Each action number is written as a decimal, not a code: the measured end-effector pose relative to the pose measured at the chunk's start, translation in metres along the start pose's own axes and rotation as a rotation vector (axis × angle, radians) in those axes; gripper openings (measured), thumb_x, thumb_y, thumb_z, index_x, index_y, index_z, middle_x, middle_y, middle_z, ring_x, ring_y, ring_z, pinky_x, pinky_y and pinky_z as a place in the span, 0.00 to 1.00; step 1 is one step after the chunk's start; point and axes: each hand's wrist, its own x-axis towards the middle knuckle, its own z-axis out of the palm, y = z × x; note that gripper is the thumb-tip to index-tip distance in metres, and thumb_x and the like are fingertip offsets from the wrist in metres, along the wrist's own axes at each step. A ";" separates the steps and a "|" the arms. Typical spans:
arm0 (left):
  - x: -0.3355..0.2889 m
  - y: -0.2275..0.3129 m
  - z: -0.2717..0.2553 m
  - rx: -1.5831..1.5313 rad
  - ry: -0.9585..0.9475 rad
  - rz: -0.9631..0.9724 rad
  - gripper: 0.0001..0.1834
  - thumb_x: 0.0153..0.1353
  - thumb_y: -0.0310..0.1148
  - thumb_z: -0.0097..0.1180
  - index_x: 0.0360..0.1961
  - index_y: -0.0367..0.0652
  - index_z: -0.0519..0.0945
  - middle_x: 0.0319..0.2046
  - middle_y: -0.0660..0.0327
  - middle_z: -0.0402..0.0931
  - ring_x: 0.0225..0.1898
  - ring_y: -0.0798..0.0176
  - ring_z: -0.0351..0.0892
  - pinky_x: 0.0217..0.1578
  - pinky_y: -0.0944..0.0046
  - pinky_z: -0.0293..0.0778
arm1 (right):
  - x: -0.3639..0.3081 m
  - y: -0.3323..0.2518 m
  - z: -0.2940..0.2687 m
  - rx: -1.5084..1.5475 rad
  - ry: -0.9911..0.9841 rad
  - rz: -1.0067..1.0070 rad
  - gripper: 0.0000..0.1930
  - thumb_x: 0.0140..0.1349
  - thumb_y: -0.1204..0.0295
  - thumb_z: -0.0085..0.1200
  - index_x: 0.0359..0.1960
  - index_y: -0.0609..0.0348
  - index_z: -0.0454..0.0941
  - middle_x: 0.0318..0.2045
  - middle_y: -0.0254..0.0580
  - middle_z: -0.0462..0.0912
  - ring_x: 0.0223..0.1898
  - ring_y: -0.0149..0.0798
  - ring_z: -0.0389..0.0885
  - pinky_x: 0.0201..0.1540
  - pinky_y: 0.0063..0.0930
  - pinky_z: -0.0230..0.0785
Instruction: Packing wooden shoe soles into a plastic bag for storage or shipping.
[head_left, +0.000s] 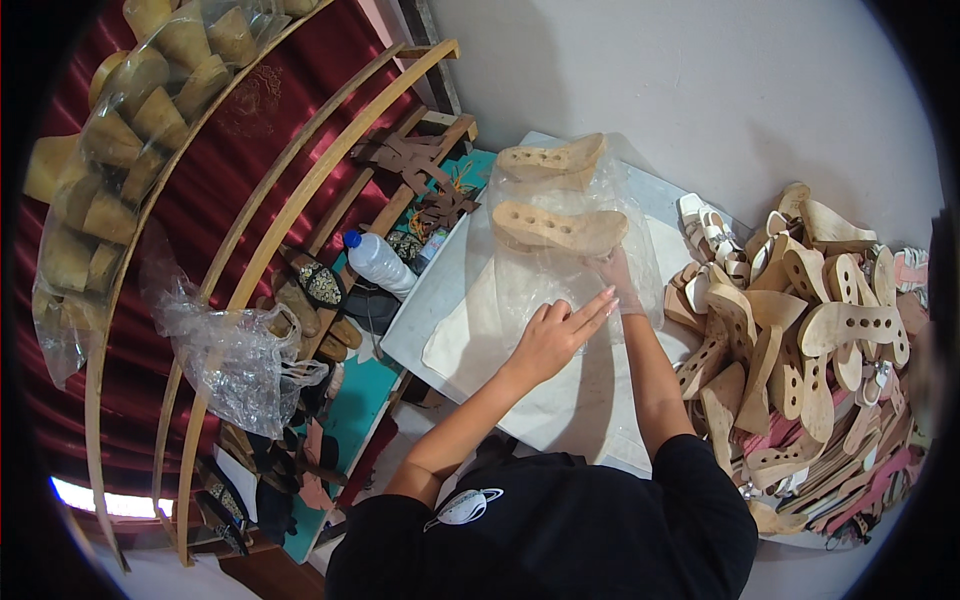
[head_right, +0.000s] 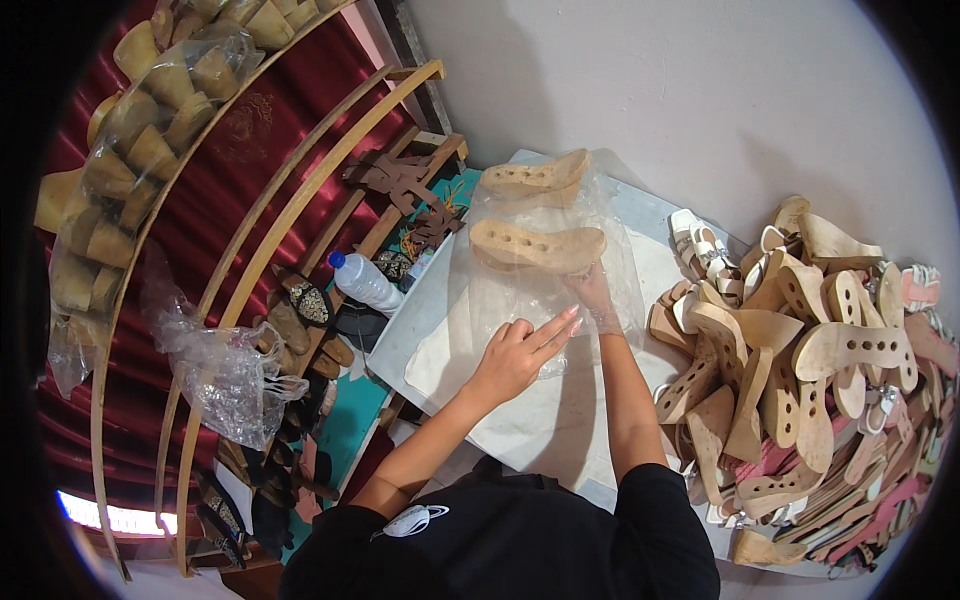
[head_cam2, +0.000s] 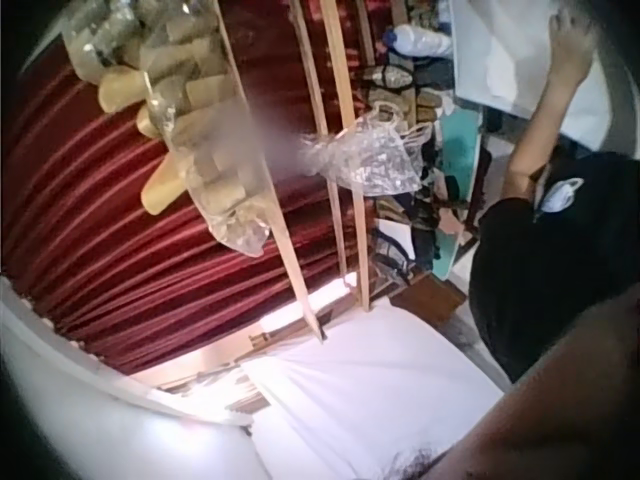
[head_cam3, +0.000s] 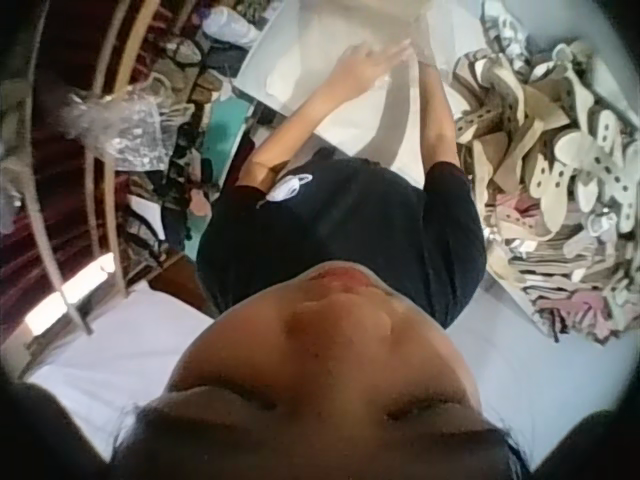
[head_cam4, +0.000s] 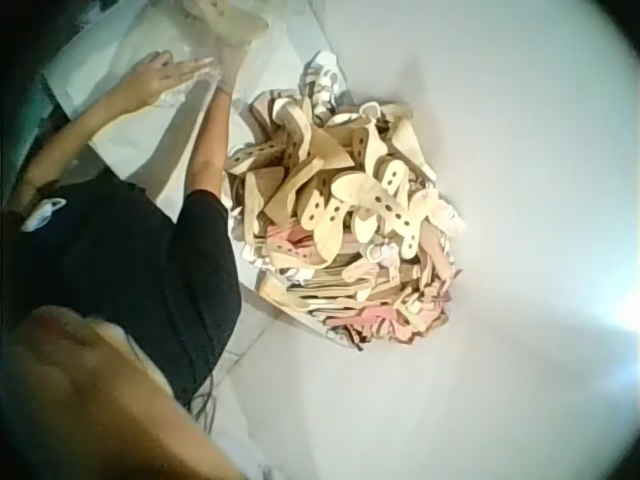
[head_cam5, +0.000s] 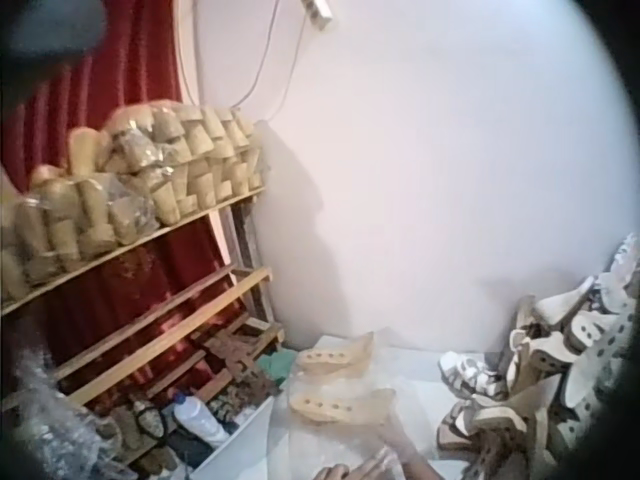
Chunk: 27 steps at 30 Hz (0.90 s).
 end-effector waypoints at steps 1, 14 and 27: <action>0.002 0.001 -0.002 -0.025 -0.020 -0.020 0.28 0.45 0.21 0.47 0.52 0.46 0.72 0.60 0.72 0.59 0.26 0.66 0.60 0.30 0.72 0.63 | 0.004 -0.001 0.000 0.002 0.000 -0.001 0.36 0.43 0.75 0.64 0.55 0.64 0.58 0.47 0.42 0.72 0.49 0.35 0.71 0.50 0.28 0.65; -0.002 -0.002 -0.008 0.025 -0.079 0.006 0.27 0.49 0.24 0.46 0.54 0.47 0.69 0.62 0.72 0.55 0.24 0.67 0.58 0.27 0.73 0.62 | 0.044 -0.016 -0.002 0.154 -0.011 0.228 0.37 0.38 0.81 0.60 0.55 0.61 0.59 0.49 0.42 0.70 0.50 0.38 0.69 0.51 0.30 0.66; 0.002 -0.012 -0.027 0.042 -0.135 0.025 0.24 0.48 0.25 0.47 0.51 0.49 0.73 0.57 0.75 0.64 0.23 0.69 0.59 0.26 0.74 0.62 | 0.058 0.007 -0.019 0.313 0.124 0.198 0.36 0.39 0.83 0.60 0.54 0.62 0.59 0.49 0.41 0.70 0.50 0.39 0.69 0.52 0.31 0.64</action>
